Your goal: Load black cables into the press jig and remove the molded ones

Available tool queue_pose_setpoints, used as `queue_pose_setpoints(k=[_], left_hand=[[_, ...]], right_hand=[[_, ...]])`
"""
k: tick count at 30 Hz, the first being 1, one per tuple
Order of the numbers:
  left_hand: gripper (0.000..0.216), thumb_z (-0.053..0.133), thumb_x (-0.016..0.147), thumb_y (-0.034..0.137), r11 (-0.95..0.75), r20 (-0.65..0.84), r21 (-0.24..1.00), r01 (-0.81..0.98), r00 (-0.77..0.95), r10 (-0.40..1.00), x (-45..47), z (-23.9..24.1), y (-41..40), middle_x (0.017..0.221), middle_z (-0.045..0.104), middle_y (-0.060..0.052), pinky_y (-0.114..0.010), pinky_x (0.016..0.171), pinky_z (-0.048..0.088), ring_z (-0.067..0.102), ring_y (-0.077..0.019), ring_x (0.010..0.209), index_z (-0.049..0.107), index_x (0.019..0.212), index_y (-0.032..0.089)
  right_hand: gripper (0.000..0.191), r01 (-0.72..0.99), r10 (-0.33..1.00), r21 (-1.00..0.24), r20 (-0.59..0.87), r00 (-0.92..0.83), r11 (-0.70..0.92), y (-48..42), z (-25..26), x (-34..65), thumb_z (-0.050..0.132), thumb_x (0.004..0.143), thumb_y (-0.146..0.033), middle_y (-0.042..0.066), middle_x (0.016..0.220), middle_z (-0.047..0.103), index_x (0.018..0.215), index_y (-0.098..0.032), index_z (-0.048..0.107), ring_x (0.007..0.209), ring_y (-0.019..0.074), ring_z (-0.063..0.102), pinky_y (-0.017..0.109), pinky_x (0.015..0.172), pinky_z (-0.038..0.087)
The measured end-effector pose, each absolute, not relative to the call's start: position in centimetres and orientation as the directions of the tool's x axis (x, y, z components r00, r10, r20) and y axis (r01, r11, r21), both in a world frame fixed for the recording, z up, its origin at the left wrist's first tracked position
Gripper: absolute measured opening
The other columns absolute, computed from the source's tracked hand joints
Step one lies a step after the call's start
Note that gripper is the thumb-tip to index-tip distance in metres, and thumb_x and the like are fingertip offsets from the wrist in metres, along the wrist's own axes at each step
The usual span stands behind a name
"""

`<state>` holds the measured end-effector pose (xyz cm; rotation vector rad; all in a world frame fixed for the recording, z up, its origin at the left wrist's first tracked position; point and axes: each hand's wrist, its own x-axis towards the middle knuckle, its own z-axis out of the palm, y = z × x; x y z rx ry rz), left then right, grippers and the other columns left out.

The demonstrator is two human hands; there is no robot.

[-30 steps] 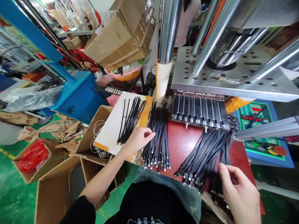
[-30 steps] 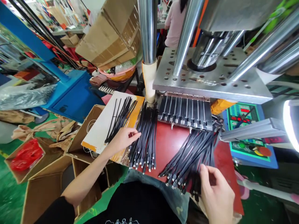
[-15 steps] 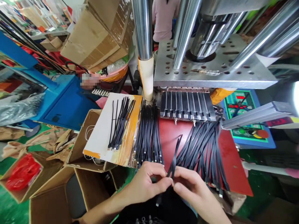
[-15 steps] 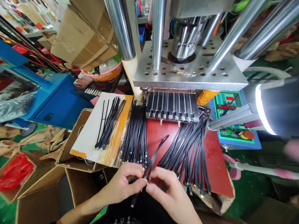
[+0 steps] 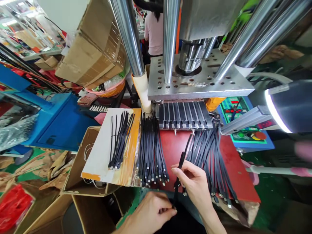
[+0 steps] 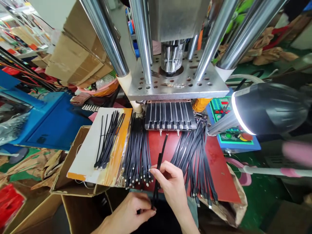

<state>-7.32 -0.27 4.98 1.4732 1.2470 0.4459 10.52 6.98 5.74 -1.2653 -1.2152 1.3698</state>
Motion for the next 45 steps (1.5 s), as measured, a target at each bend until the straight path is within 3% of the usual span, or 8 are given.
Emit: queue_pose_setpoints(k=[5,11,16,23,27,33,41,45], left_hand=[[0.042,0.076,0.097,0.052,0.059,-0.109,0.944,0.324,0.139,0.984,-7.6,9.7,6.6,0.103,0.076,-0.006,-0.031,0.078,0.057,0.069,-0.0194,0.083,0.077,0.127,0.021],[0.048,0.069,0.106,0.056,-0.187,0.116,0.964,0.187,0.336,0.935,-6.5,13.1,12.6,0.091,0.072,-0.006,-0.029,0.083,0.053,0.066,-0.0167,0.083,0.076,0.079,0.017],[0.048,0.070,0.105,0.057,-0.133,0.081,0.981,0.142,0.319,0.944,-6.8,13.9,11.6,0.090,0.076,-0.007,-0.029,0.081,0.054,0.069,-0.0167,0.082,0.080,0.079,0.017],[0.043,0.072,0.104,0.057,-0.040,-0.009,0.987,0.154,0.307,0.952,-8.3,13.5,10.4,0.096,0.086,-0.009,-0.030,0.086,0.059,0.078,-0.0225,0.091,0.088,0.093,0.019],[0.048,0.075,0.100,0.062,0.022,-0.047,0.996,0.083,0.322,0.946,-8.4,13.7,10.3,0.090,0.083,-0.009,-0.031,0.089,0.061,0.079,-0.0237,0.094,0.087,0.087,0.018],[0.059,0.091,0.079,0.073,0.239,-0.175,0.962,-0.128,0.380,0.908,-8.0,13.8,10.9,0.092,0.070,-0.004,-0.024,0.055,0.056,0.064,-0.0086,0.056,0.085,0.083,0.014],[0.048,0.077,0.100,0.058,-0.156,0.081,0.970,0.187,0.356,0.931,-8.4,13.7,12.4,0.082,0.074,-0.006,-0.029,0.076,0.056,0.068,-0.0158,0.076,0.083,0.077,0.017],[0.034,0.075,0.105,0.043,-0.287,0.213,0.922,0.259,0.278,0.937,-8.9,13.0,15.3,0.089,0.079,-0.006,-0.029,0.083,0.058,0.073,-0.0169,0.083,0.083,0.083,0.018]], right_hand=[[0.054,0.091,0.987,-0.993,-0.083,-0.137,-0.071,6.4,5.1,10.5,0.080,0.093,-0.058,0.001,0.064,0.059,0.059,-0.021,0.059,0.055,0.0137,0.049,0.027,0.051,0.041],[0.057,0.053,0.952,-0.979,-0.202,-0.229,-0.195,5.5,4.6,9.9,0.079,0.089,-0.068,-0.003,0.058,0.050,0.063,-0.020,0.063,0.052,0.0113,0.039,0.025,0.048,0.035],[0.057,-0.054,0.955,-0.975,-0.200,-0.221,-0.216,4.8,3.3,10.6,0.067,0.098,-0.071,0.000,0.066,0.058,0.087,-0.017,0.083,0.048,0.0109,0.044,0.025,0.046,0.041],[0.041,0.192,0.982,-0.981,-0.042,-0.187,-0.006,5.2,5.8,13.8,0.064,0.107,-0.054,0.000,0.070,0.063,0.117,-0.022,0.087,0.053,0.0140,0.052,0.025,0.050,0.049],[0.032,0.290,0.978,-0.940,0.141,-0.156,0.181,6.4,8.5,13.6,0.068,0.104,-0.047,0.000,0.065,0.062,0.106,-0.024,0.089,0.049,0.0139,0.048,0.025,0.047,0.045],[0.048,0.252,0.949,-0.928,0.218,-0.227,0.273,7.7,9.9,10.9,0.063,0.108,-0.046,0.004,0.066,0.064,0.069,-0.023,0.076,0.058,0.0166,0.058,0.026,0.053,0.048],[0.044,0.251,0.958,-0.932,0.220,-0.184,0.262,9.7,8.9,9.8,0.063,0.107,-0.045,-0.001,0.064,0.053,0.069,-0.022,0.065,0.054,0.0126,0.042,0.026,0.049,0.036],[0.054,0.206,0.963,-0.975,0.027,-0.267,0.084,8.4,5.9,9.4,0.068,0.103,-0.057,-0.003,0.063,0.050,0.065,-0.023,0.052,0.056,0.0122,0.045,0.024,0.052,0.042]])
